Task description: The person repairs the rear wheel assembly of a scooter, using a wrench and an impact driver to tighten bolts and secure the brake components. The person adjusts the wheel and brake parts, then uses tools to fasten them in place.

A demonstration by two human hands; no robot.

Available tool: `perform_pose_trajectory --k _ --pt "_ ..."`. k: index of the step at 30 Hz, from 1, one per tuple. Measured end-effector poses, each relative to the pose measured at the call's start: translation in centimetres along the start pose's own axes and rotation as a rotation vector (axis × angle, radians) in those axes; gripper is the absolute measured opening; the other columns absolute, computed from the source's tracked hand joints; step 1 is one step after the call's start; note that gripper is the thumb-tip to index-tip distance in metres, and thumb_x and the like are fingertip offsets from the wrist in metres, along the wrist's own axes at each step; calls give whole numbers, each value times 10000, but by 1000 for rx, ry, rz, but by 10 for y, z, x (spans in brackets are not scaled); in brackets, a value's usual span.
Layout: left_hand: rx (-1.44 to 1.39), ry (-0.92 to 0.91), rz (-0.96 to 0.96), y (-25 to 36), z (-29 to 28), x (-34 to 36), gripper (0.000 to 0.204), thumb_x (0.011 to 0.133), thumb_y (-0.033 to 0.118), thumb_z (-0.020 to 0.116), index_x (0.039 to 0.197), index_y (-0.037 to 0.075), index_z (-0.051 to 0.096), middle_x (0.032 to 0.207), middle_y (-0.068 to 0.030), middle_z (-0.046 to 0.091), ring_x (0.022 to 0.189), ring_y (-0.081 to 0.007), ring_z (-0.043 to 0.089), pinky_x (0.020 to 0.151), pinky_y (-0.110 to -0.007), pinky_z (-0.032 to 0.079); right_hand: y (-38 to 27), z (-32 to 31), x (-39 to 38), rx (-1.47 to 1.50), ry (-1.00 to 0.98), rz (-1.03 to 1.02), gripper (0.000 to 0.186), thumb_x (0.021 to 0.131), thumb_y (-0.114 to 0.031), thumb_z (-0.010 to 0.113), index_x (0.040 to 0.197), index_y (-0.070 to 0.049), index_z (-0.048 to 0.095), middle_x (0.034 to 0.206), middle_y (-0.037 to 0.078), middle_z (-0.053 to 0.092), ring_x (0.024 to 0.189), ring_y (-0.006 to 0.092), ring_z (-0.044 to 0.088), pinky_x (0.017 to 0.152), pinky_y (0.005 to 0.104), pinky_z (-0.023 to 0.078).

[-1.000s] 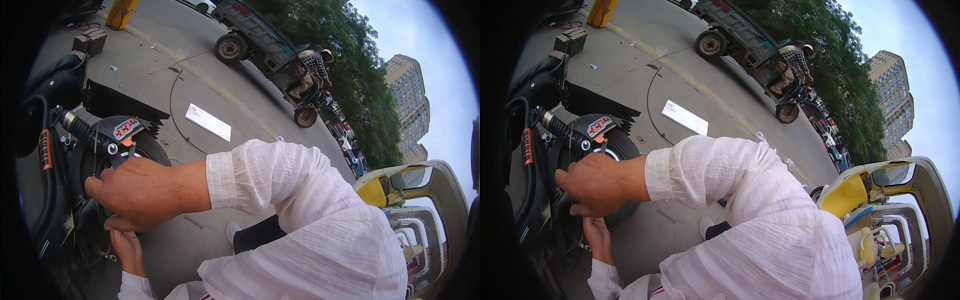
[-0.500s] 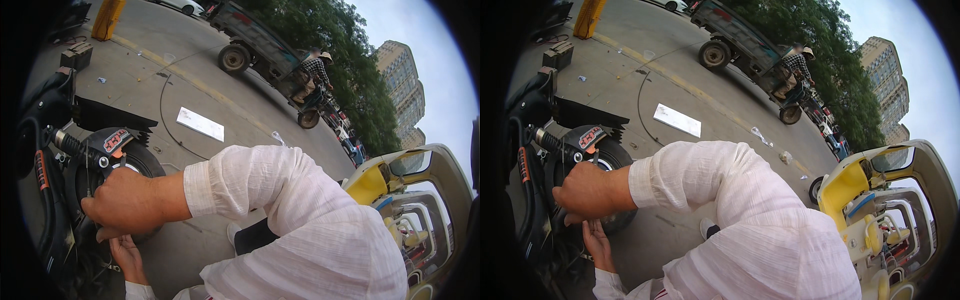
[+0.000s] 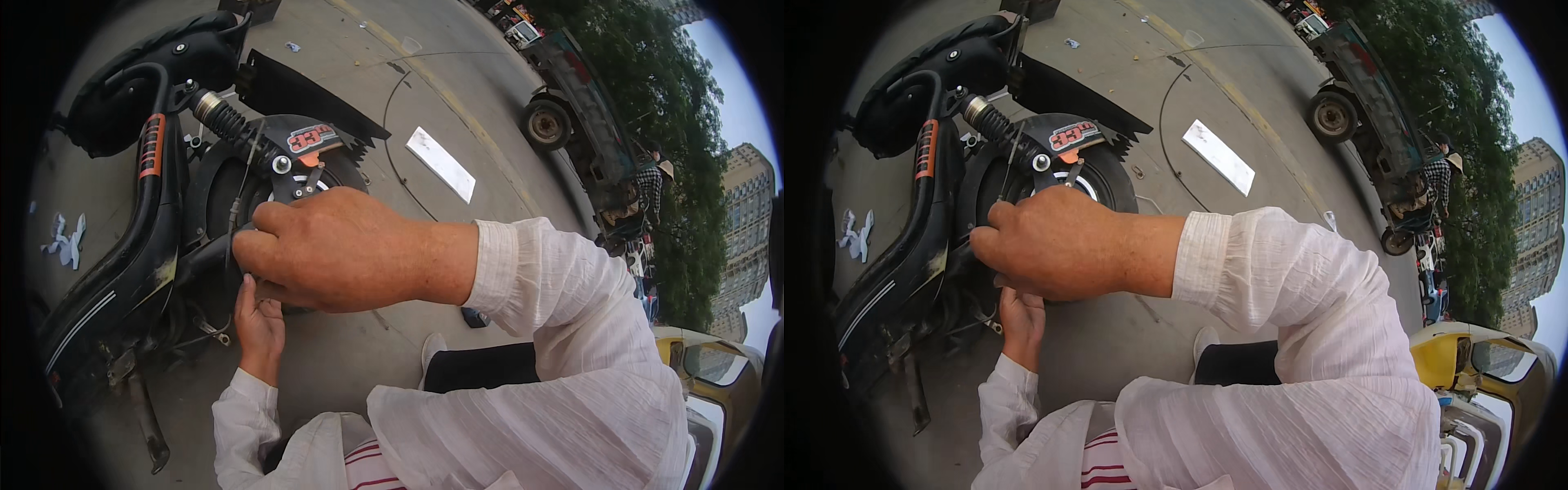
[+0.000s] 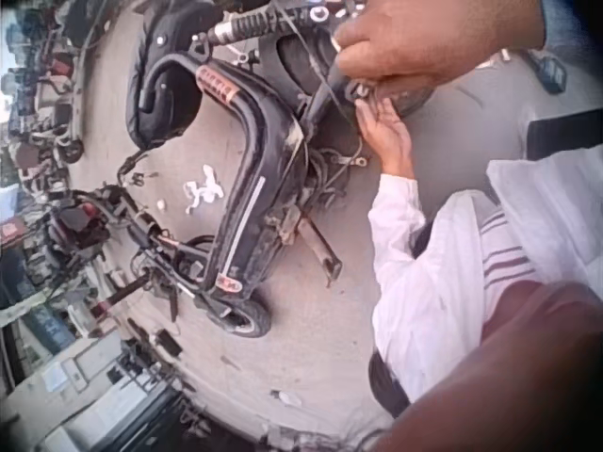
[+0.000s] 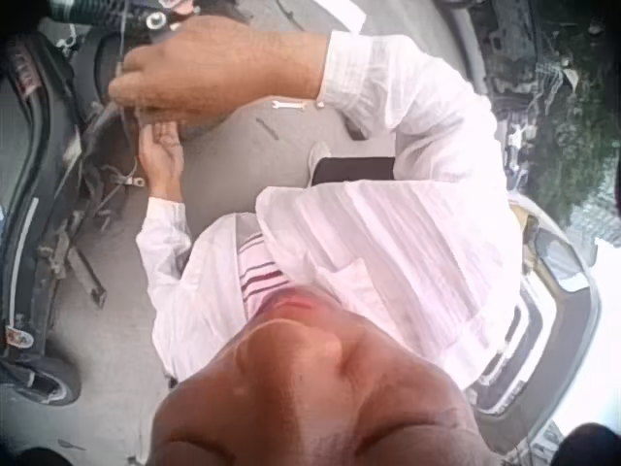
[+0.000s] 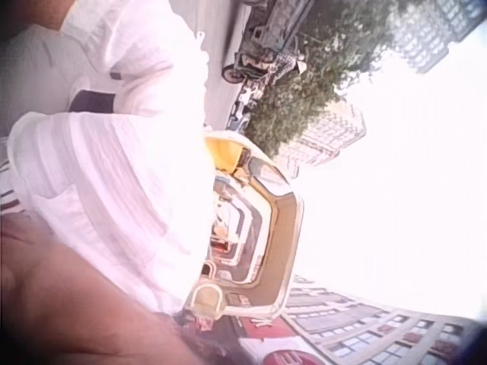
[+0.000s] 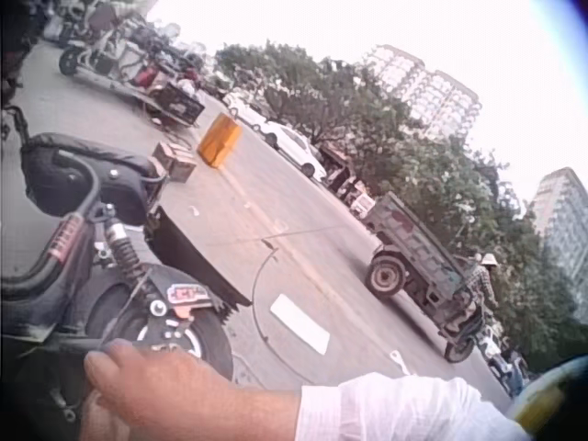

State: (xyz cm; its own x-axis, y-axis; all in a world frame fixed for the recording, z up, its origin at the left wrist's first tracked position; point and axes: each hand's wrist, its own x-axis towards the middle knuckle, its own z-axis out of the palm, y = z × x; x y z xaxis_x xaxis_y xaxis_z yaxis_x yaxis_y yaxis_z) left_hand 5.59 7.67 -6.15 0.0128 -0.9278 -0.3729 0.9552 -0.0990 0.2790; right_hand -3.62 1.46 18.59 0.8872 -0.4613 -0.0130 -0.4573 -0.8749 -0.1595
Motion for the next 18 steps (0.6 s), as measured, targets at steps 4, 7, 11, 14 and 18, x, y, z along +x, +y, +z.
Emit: perform_pose_trajectory --k 4,7,11,14,18 --pt "-23 -4 -3 9 -12 8 307 1007 249 468 1155 -10 541 1163 -136 597 1109 -245 574 1004 -358 456 3 -8 8 4 -31 172 309 804 -240 701 948 -42 512 791 111 581 662 292 626 546 385 489" --pt "-55 5 -20 15 -14 5 316 1010 246 454 1163 -18 539 1179 -146 591 1135 -260 564 1024 -369 449 0 8 10 105 170 10 321 816 -275 703 946 -52 514 700 88 579 603 293 614 530 385 478" --pt "-50 -45 5 15 -23 4 319 1014 252 440 1169 -4 547 1200 -153 589 1169 -259 551 1043 -372 436 -7 -4 15 -26 -109 194 338 803 -214 706 1028 -50 515 830 115 598 668 300 621 557 388 482" --pt "-40 -50 -63 13 -24 5 316 1013 254 444 1165 -1 552 1201 -155 592 1168 -258 551 1044 -372 434 -4 4 5 190 101 154 347 799 -193 717 1035 -50 507 811 123 608 685 307 630 569 380 488" --pt "-13 -27 -8 11 -21 4 316 1012 255 449 1171 1 550 1208 -160 588 1173 -260 549 1049 -376 428 5 5 5 150 -18 80 346 811 -153 687 1066 -33 485 862 145 595 714 329 625 585 396 491"
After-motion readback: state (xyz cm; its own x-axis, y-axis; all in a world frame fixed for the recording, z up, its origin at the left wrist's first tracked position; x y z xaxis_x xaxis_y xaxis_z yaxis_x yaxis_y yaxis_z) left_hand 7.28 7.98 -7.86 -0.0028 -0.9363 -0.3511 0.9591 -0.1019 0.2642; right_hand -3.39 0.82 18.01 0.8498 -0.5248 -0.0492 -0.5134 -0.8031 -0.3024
